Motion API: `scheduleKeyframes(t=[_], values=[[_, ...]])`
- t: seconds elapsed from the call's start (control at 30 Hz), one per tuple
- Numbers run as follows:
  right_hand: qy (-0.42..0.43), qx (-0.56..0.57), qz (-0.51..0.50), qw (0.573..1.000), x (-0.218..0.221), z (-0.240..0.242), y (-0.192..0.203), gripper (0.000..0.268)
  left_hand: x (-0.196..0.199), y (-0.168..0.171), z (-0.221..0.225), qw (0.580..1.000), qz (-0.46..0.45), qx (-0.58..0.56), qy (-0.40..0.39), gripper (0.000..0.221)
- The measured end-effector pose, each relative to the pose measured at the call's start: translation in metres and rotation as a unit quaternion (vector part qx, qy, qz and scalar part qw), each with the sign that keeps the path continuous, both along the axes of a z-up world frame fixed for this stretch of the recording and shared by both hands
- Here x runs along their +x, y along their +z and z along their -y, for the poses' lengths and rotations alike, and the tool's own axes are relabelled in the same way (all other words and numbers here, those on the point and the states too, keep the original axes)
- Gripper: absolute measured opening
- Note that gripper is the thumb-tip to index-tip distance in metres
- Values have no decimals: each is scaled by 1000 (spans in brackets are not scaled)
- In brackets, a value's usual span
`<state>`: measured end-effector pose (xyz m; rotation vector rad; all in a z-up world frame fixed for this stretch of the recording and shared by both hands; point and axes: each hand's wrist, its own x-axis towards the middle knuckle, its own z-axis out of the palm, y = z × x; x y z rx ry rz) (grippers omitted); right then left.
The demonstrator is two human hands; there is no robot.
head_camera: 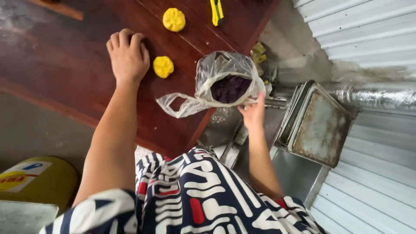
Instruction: Filling yellow dough balls with purple paste and arranging them on a table.
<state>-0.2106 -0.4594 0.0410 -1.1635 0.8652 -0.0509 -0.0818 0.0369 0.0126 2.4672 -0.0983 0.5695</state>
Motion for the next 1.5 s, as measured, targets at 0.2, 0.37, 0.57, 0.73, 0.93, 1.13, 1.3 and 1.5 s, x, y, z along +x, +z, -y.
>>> scheduleKeyframes(t=[0.2,0.37,0.57,0.73,0.93,1.13,1.3,1.5], values=[[20,-161,51,985,22,-33,37,71,-39,-8,4,975,70,-187,94,31],[203,-487,221,820,133,-53,45,36,-107,-8,30,945,43,-272,177,35],[349,-698,255,571,276,-154,28,56,-121,3,47,955,-2,-174,239,32],[390,-777,144,473,299,-160,20,46,-110,10,47,961,-19,-114,252,32],[403,-579,204,679,235,-172,66,25,-106,9,46,959,6,-124,255,26],[331,-447,231,799,66,-190,63,32,-113,-3,40,927,104,-236,272,31],[372,-514,284,719,-26,-229,51,35,-125,-26,-5,880,115,-328,325,35],[506,-542,276,611,-35,-269,82,49,-115,-9,-57,939,75,-229,245,34]])
